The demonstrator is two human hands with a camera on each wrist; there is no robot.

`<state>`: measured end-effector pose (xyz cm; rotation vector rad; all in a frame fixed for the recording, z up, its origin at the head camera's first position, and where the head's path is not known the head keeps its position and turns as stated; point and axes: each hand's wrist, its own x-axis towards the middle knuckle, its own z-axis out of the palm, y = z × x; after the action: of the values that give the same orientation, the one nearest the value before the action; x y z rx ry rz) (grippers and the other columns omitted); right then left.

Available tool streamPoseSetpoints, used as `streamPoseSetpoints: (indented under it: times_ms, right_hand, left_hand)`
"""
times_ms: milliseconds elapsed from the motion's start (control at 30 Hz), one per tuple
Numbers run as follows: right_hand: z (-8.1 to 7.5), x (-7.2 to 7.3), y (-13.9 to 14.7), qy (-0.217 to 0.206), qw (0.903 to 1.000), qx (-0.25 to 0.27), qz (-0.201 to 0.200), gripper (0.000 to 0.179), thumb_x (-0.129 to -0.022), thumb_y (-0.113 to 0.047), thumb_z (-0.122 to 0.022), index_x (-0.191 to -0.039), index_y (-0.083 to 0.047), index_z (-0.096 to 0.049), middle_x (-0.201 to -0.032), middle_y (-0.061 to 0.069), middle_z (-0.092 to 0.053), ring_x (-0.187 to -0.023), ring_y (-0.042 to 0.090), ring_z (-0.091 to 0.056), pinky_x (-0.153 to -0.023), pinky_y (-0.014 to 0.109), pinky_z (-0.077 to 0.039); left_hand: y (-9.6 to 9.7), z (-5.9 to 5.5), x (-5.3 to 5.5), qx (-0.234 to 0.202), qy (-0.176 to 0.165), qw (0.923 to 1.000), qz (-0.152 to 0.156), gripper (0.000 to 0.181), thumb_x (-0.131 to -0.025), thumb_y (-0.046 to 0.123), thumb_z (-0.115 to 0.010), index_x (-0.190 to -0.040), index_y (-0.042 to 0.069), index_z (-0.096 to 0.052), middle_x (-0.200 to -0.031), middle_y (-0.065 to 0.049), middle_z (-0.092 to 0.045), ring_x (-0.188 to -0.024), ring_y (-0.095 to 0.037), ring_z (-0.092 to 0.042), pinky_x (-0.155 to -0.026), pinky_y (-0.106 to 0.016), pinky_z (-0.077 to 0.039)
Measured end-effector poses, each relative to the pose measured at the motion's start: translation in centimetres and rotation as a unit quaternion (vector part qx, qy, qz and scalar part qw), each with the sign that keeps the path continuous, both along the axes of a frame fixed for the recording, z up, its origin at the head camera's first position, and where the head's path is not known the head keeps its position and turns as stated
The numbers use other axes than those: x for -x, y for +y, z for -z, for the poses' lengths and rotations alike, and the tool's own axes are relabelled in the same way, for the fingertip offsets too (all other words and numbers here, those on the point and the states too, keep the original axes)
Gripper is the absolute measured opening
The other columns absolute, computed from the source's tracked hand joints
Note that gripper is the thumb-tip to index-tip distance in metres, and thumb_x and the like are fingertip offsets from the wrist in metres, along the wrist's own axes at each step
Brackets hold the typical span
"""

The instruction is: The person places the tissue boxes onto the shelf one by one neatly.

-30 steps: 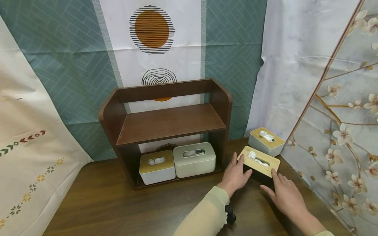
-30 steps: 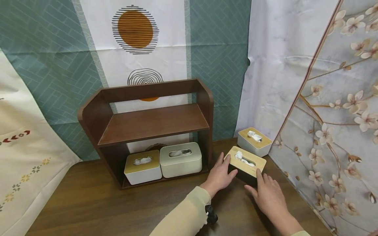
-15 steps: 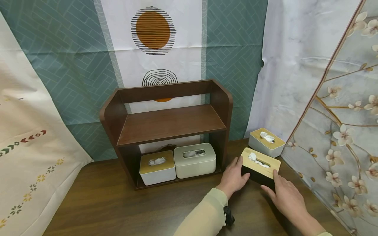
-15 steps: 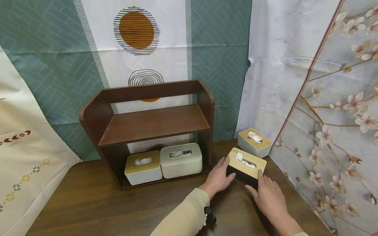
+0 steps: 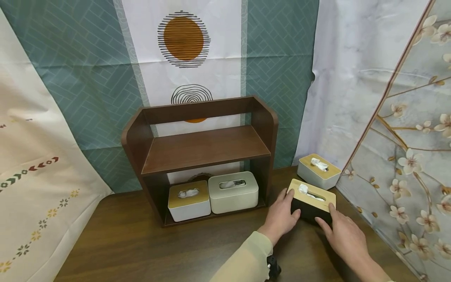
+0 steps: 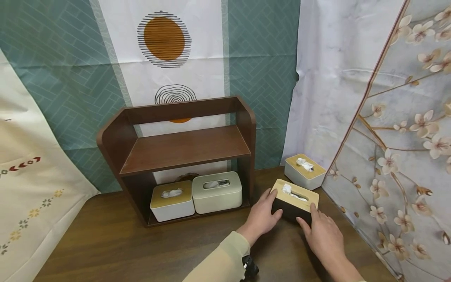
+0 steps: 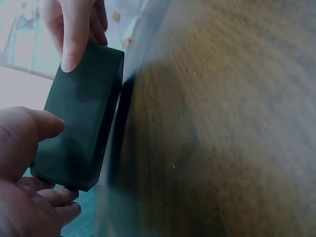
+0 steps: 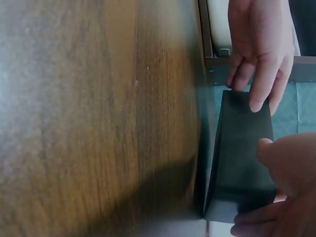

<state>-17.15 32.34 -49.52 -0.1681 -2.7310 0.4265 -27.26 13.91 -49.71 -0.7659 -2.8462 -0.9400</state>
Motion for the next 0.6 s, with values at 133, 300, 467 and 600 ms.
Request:
streamPoseSetpoints:
  times_ms: [133, 300, 467, 600]
  right_hand:
    - [0.0, -0.4, 0.0, 0.004, 0.9999, 0.01, 0.008, 0.079, -0.109, -0.045, -0.071, -0.155, 0.015, -0.05, -0.136, 0.044, -0.063, -0.116, 0.064, -0.063, -0.081, 0.075, -0.053]
    - [-0.4, -0.8, -0.1, 0.025, 0.9995, 0.015, 0.014, 0.076, -0.109, -0.046, -0.07, -0.155, 0.011, -0.053, -0.133, 0.042, -0.065, -0.113, 0.063, -0.065, -0.077, 0.074, -0.053]
    - [-1.0, -1.3, -0.4, 0.048, 0.9986, 0.014, 0.017, 0.072, -0.109, -0.045, -0.071, -0.153, 0.009, -0.056, -0.126, 0.041, -0.068, -0.108, 0.062, -0.067, -0.072, 0.072, -0.053]
    - [-1.6, -1.7, -0.6, 0.057, 0.998, 0.015, 0.02, 0.07, -0.109, -0.045, -0.071, -0.153, 0.007, -0.057, -0.13, 0.041, -0.067, -0.112, 0.062, -0.065, -0.074, 0.074, -0.052]
  left_hand:
    - [-0.5, -0.4, -0.9, -0.007, 0.0, 1.0, 0.002, 0.069, -0.107, 0.037, -0.075, -0.17, 0.028, -0.046, -0.178, -0.001, -0.036, -0.146, -0.024, -0.059, -0.115, -0.043, -0.051]
    - [-1.2, -1.1, -2.0, -0.017, 0.014, 0.9997, 0.0, 0.067, -0.107, 0.036, -0.075, -0.168, 0.03, -0.048, -0.178, 0.001, -0.036, -0.145, -0.025, -0.06, -0.114, -0.047, -0.053]
    - [-2.1, -1.9, -3.0, -0.02, 0.049, 0.9986, -0.003, 0.063, -0.108, 0.034, -0.074, -0.166, 0.031, -0.052, -0.175, -0.001, -0.041, -0.14, -0.024, -0.064, -0.111, -0.048, -0.055]
    - [-2.9, -2.4, -3.7, -0.015, 0.079, 0.9968, 0.001, 0.059, -0.108, 0.033, -0.074, -0.164, 0.031, -0.055, -0.173, -0.003, -0.045, -0.134, -0.024, -0.069, -0.108, -0.046, -0.057]
